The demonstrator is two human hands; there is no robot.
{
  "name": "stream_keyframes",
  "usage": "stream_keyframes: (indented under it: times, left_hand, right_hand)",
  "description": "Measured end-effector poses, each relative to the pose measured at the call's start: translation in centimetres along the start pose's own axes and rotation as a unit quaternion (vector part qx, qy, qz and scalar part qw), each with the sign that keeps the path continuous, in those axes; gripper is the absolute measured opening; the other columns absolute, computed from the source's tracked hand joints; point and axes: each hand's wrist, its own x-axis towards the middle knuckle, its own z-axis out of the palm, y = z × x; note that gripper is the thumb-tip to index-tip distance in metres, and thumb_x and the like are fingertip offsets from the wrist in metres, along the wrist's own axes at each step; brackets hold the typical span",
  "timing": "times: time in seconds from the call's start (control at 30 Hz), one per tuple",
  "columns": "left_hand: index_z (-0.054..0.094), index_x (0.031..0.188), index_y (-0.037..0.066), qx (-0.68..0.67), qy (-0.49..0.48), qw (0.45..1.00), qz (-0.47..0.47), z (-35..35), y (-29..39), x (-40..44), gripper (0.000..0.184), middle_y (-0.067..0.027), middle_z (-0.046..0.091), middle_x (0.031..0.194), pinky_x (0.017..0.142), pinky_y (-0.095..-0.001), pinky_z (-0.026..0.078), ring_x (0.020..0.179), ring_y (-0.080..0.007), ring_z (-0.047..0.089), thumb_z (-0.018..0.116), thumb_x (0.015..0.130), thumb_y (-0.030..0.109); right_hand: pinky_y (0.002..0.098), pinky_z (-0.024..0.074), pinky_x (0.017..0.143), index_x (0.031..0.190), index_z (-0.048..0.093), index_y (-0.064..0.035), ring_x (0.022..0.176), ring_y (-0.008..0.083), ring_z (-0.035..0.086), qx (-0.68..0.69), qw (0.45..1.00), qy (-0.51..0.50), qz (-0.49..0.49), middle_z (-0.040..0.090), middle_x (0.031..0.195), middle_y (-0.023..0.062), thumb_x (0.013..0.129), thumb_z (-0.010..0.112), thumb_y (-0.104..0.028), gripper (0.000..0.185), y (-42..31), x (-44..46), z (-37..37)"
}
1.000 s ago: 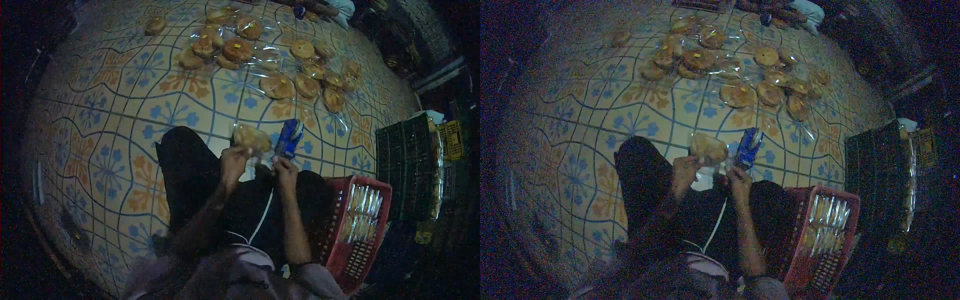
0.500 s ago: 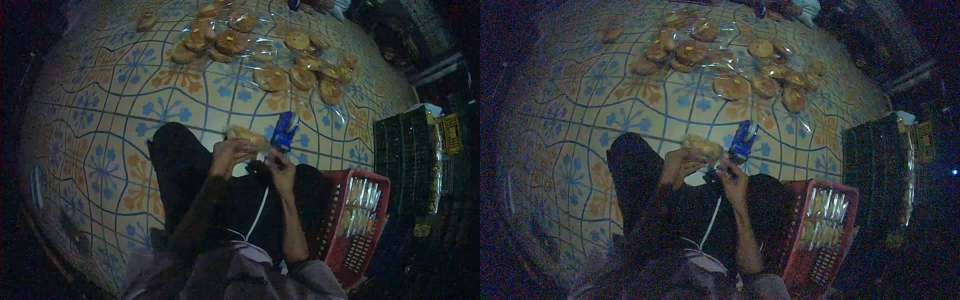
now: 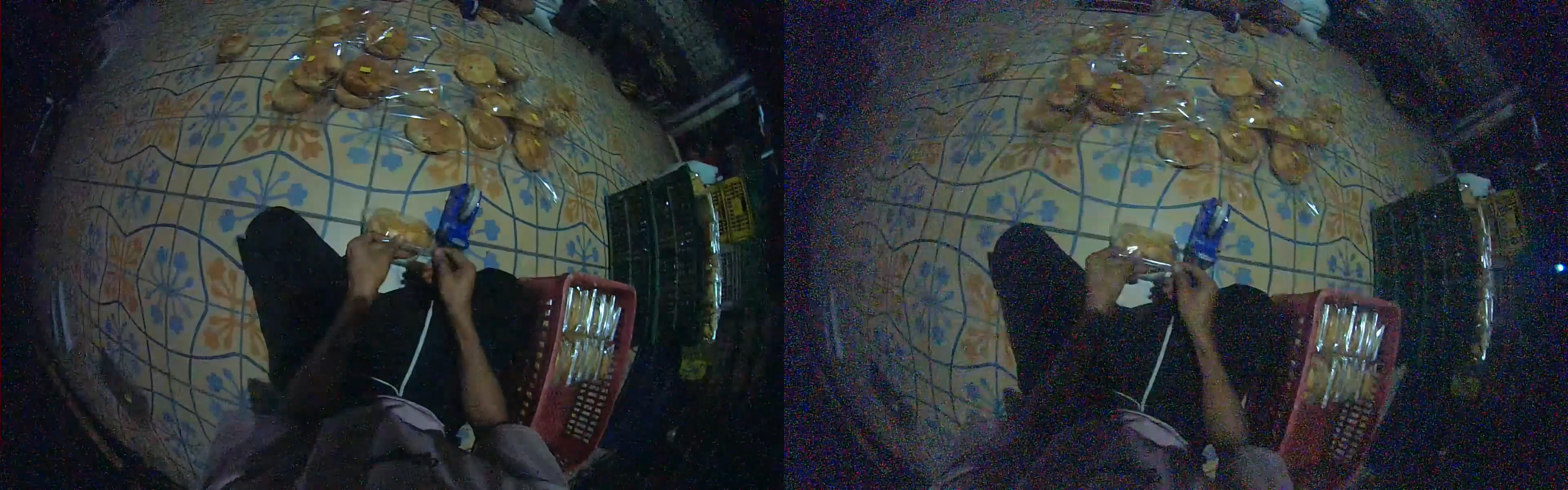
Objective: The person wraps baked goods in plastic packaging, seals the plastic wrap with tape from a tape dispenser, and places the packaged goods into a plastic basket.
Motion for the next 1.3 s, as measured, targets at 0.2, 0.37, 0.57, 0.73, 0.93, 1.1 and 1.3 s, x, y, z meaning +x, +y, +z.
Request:
stream_keyframes:
  times: [0.2,0.37,0.57,0.73,0.93,1.1,1.3]
  left_hand:
    - [0.059,0.082,-0.004,-0.007,0.113,0.992,0.059,1.0,-1.3,0.4,0.011,-0.0154,0.064,0.082,0.059,-0.0283,0.054,0.063,-0.0203,0.063,0.066,0.076,0.001]
    - [0.060,0.083,-0.004,-0.031,0.045,0.998,0.017,-0.5,-1.6,1.2,0.014,-0.0178,0.064,0.085,0.060,-0.0320,0.054,0.066,-0.0196,0.063,0.068,0.075,0.003]
    - [0.064,0.084,-0.004,0.299,0.107,0.941,0.114,1.6,0.0,-1.0,0.020,-0.0161,0.065,0.069,0.061,-0.0315,0.050,0.068,-0.0232,0.066,0.063,0.081,0.016]
    - [0.063,0.082,-0.005,0.135,0.118,0.980,0.084,-0.5,-6.4,2.8,0.019,-0.0145,0.066,0.070,0.064,-0.0345,0.050,0.062,-0.0248,0.064,0.065,0.076,0.013]
    - [0.064,0.076,-0.001,0.139,0.061,0.987,0.061,1.3,-0.9,0.0,0.023,-0.0119,0.063,0.066,0.060,-0.0361,0.047,0.069,-0.0237,0.063,0.068,0.077,0.022]
    - [0.061,0.087,-0.003,0.501,0.223,0.756,0.357,1.0,-1.6,0.6,0.028,-0.0158,0.060,0.085,0.068,-0.0352,0.048,0.082,-0.0207,0.059,0.066,0.081,0.024]
    - [0.057,0.097,-0.006,0.186,0.052,0.971,0.144,0.0,-2.9,2.2,0.035,-0.0199,0.059,0.096,0.075,-0.0353,0.049,0.085,-0.0276,0.061,0.065,0.083,0.026]
  right_hand:
    - [0.0255,0.0474,0.053,0.094,0.063,0.0007,0.061,0.0133,0.060,0.076,0.993,0.081,0.044,0.063,0.073,0.0090,0.082,0.064,-0.013,0.018,-0.8,-0.6,2.1]
    - [0.0266,0.0455,0.052,0.089,0.062,0.0014,0.058,0.0126,0.057,-0.044,0.998,0.040,-0.036,0.063,0.070,0.0072,0.083,0.063,-0.014,0.016,-1.5,-0.3,1.9]
    - [0.0264,0.0451,0.049,0.084,0.061,0.0037,0.054,0.0123,0.056,-0.003,0.996,0.078,0.054,0.059,0.062,0.0053,0.085,0.062,-0.015,0.019,1.8,0.9,0.6]
    - [0.0267,0.0446,0.046,0.080,0.060,0.0031,0.050,0.0116,0.055,0.079,0.991,0.106,0.004,0.059,0.062,0.0053,0.083,0.065,-0.018,0.022,2.7,0.9,1.7]
    - [0.0265,0.0451,0.053,0.074,0.059,0.0015,0.055,0.0120,0.055,0.009,0.994,0.080,0.080,0.056,0.060,0.0039,0.084,0.065,-0.019,0.024,0.5,1.3,0.2]
    - [0.0299,0.0467,0.063,0.090,0.053,0.0013,0.071,0.0173,0.058,-0.091,0.982,0.148,-0.073,0.058,0.081,0.0087,0.084,0.064,-0.022,0.027,2.4,2.5,-1.7]
    - [0.0356,0.0466,0.076,0.113,0.039,-0.0004,0.089,0.0226,0.056,-0.252,0.964,0.090,0.004,0.057,0.099,0.0177,0.075,0.074,-0.029,0.059,7.5,6.9,-2.5]
